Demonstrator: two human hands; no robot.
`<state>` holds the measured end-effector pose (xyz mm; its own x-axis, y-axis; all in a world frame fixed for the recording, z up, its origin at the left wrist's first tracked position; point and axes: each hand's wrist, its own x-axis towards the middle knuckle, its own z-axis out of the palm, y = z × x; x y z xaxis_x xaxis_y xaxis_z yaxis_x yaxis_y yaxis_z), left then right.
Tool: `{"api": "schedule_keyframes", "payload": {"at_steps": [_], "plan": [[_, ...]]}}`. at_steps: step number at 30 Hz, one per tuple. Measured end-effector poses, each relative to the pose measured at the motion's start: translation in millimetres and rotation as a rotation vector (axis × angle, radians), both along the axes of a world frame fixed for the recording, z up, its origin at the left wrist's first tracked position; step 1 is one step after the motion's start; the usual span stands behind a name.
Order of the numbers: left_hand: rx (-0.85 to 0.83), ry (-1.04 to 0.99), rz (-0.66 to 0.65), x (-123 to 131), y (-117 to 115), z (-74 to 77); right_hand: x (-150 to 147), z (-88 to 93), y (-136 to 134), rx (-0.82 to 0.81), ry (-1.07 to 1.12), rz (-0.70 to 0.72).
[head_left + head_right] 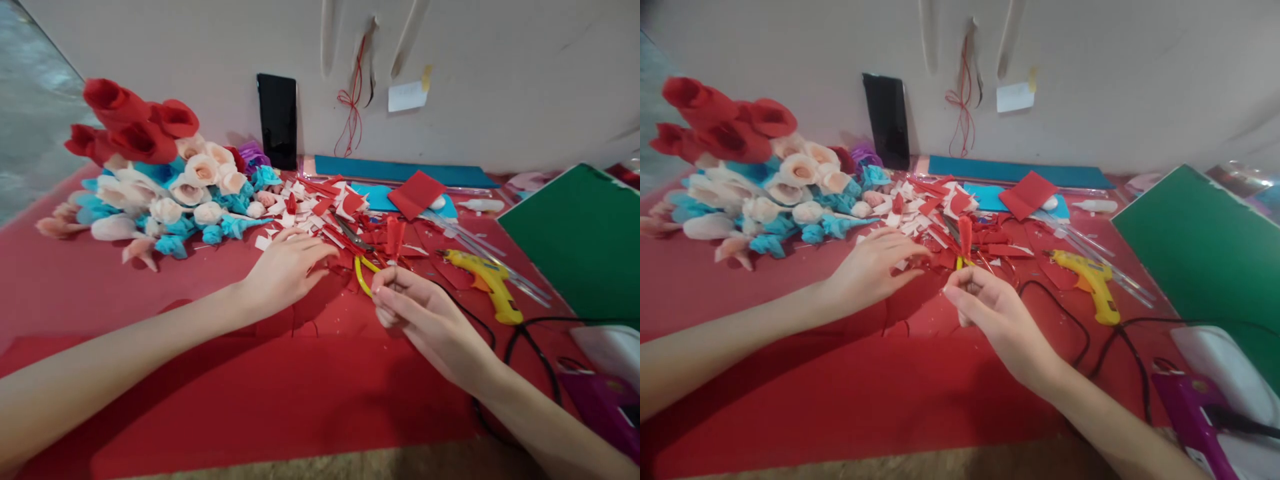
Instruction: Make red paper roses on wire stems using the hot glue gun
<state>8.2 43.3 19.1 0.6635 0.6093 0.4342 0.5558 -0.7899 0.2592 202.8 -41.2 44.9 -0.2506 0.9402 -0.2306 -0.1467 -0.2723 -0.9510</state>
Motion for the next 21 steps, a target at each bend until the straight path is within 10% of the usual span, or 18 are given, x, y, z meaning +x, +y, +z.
{"api": "schedule_keyframes", "payload": {"at_steps": [9,21], "plan": [[0.193,-0.257,-0.265,5,-35,21.0,-8,3.5,-6,-0.007,-0.107,0.017],[0.084,-0.307,-0.362,5,-43,35.1,-10,12.5,-16,-0.254,0.281,0.121]]}}
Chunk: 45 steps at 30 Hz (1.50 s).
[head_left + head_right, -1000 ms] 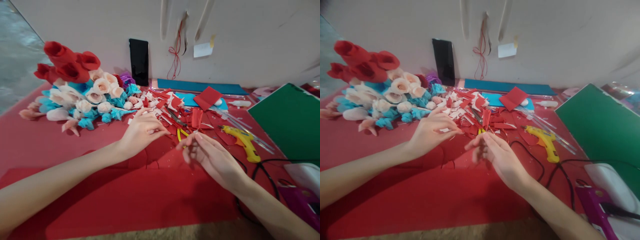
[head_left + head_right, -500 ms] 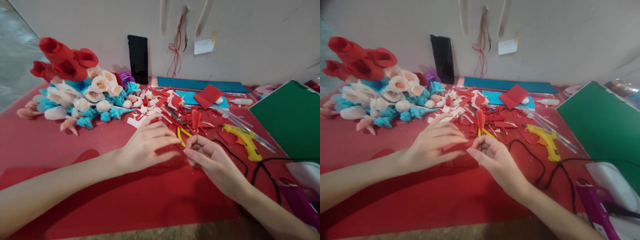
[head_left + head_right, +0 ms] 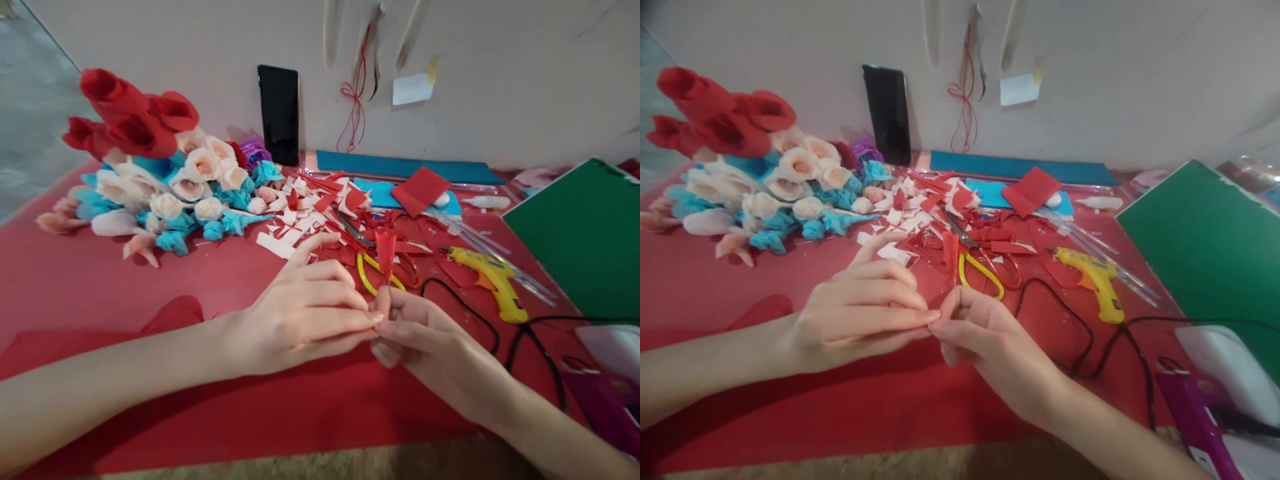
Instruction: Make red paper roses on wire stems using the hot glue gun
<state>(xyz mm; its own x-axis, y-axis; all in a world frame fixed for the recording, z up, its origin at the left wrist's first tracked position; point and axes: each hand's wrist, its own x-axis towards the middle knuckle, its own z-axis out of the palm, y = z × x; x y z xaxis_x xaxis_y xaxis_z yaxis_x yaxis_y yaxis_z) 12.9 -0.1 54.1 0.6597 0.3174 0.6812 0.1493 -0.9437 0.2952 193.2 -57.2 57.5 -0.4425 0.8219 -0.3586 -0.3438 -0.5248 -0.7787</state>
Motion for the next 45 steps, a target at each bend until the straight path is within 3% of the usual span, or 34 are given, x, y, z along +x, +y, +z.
{"api": "schedule_keyframes", "payload": {"at_steps": [10,18,25,35,45], "plan": [[-0.073,-0.094,-0.034,0,-3,-9.6,1,-2.1,0,-0.036,0.098,0.046],[-0.066,-0.101,0.042,7,-8,2.4,0,-3.5,-3,-0.02,0.086,0.062],[-0.065,-0.247,0.192,13,-12,-10.7,-3,-2.2,-1,-0.016,0.027,0.065],[-0.047,-0.228,0.193,12,-9,-1.6,-3,-4.6,1,0.038,0.015,0.054],[-0.335,-0.153,0.104,8,-6,3.4,-1,-2.9,4,0.161,-0.07,-0.058]]}}
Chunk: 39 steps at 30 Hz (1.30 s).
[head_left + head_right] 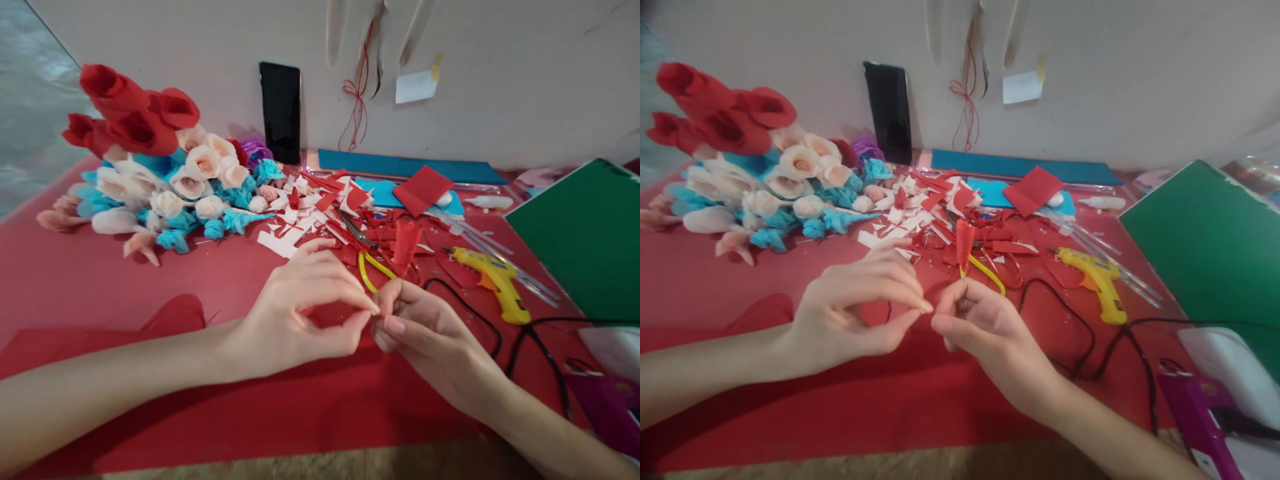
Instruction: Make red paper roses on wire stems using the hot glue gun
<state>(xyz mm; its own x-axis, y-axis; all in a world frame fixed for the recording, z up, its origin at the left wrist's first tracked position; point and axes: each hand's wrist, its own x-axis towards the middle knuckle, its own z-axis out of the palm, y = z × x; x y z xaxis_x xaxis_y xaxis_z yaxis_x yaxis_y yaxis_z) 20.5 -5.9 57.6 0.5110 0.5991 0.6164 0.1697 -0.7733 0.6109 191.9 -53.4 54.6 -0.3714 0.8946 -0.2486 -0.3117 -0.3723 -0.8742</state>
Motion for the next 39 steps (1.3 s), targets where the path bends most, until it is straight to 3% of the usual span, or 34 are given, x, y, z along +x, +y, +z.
{"api": "schedule_keyframes", "payload": {"at_steps": [5,8,13,19,27,35,39], "plan": [[-0.207,0.105,-0.015,-3,9,-8.7,3,-2.6,-1,0.047,-0.07,-0.053],[-0.247,0.196,-0.065,-4,14,-12.7,3,-4.6,1,0.047,-0.097,-0.059],[-0.189,0.297,-0.139,-5,19,-15.5,2,-5.4,3,0.035,-0.091,-0.071],[-0.085,0.325,-0.115,-3,23,-24.5,2,-1.9,2,-0.002,-0.066,-0.062],[-0.009,0.356,-0.071,-4,28,-39.2,0,-2.5,4,0.084,-0.056,-0.03],[-0.092,0.293,0.087,-5,36,-37.1,2,0.4,-1,0.123,-0.203,-0.029],[-0.134,0.165,0.033,-3,29,-25.7,2,0.3,-4,0.252,-0.469,-0.007]]}}
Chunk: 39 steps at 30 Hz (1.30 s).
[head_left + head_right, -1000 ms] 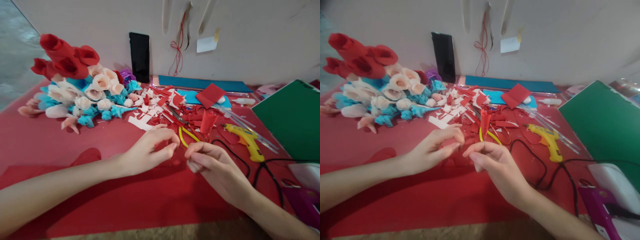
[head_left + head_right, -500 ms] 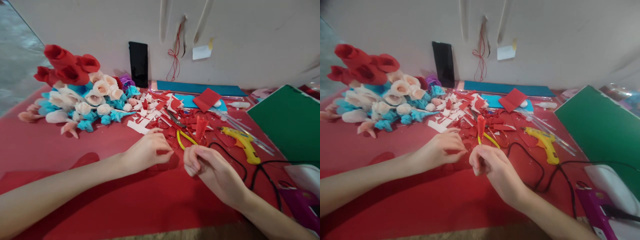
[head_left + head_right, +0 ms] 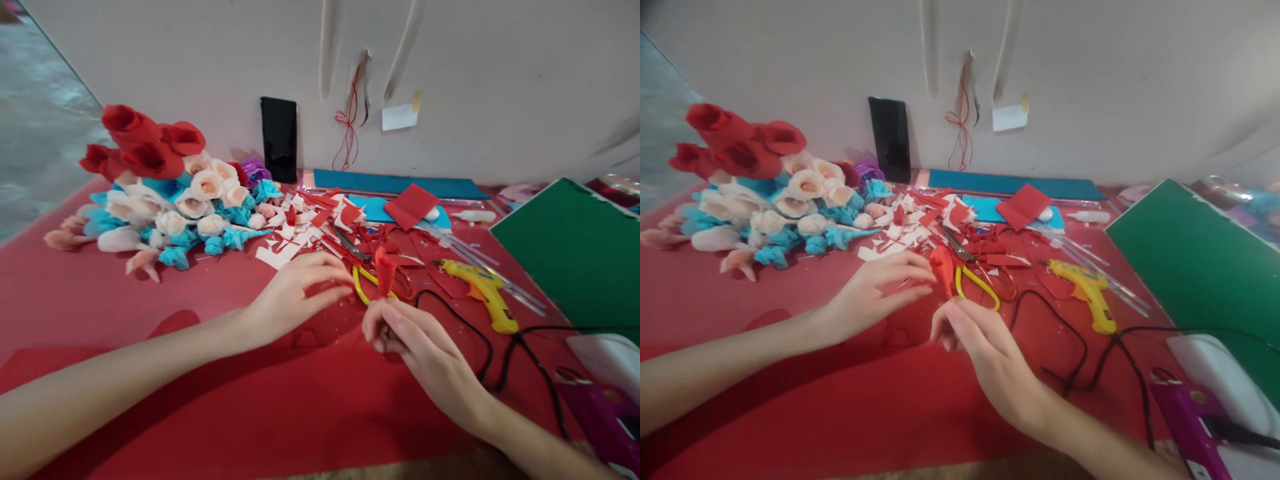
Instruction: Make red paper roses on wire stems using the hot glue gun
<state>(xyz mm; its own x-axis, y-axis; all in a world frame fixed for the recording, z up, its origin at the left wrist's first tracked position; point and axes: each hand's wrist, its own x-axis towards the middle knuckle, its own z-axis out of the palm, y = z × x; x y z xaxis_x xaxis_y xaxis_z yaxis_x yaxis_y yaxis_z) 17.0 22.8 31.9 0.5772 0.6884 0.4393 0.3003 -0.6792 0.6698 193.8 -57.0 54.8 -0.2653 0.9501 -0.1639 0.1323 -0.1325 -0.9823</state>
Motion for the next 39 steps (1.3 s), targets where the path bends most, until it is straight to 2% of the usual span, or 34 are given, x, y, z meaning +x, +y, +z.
{"api": "schedule_keyframes", "payload": {"at_steps": [2,4,6,11,18,23,25,28,36,39], "plan": [[-0.037,-0.057,-0.008,2,-8,7.3,-1,-1.1,-1,0.092,-0.132,0.019],[-0.146,-0.2,-0.039,3,-17,14.1,-2,-2.6,-2,0.153,-0.219,0.024],[-0.242,-0.233,-0.071,3,-24,19.2,-3,-4.0,-3,0.176,-0.262,0.017],[-0.339,-0.253,-0.062,3,-30,23.0,-3,-3.5,-5,0.193,-0.309,0.053],[-0.501,-0.344,-0.105,3,-26,18.2,1,3.7,-6,0.023,-0.147,0.225],[-0.531,-0.387,-0.121,2,-27,18.4,2,3.3,-3,-0.128,0.07,0.307],[-0.527,-0.401,-0.123,1,-28,19.1,1,2.2,-2,-0.188,0.193,0.284],[-0.525,-0.424,-0.128,0,-28,19.8,-1,2.4,-2,-0.155,0.264,0.208],[-0.55,-0.358,-0.134,0,-29,21.6,-4,5.8,-3,0.049,0.107,0.135],[-0.581,-0.352,-0.155,0,-29,21.6,-3,5.2,-2,0.054,0.093,0.125]]}}
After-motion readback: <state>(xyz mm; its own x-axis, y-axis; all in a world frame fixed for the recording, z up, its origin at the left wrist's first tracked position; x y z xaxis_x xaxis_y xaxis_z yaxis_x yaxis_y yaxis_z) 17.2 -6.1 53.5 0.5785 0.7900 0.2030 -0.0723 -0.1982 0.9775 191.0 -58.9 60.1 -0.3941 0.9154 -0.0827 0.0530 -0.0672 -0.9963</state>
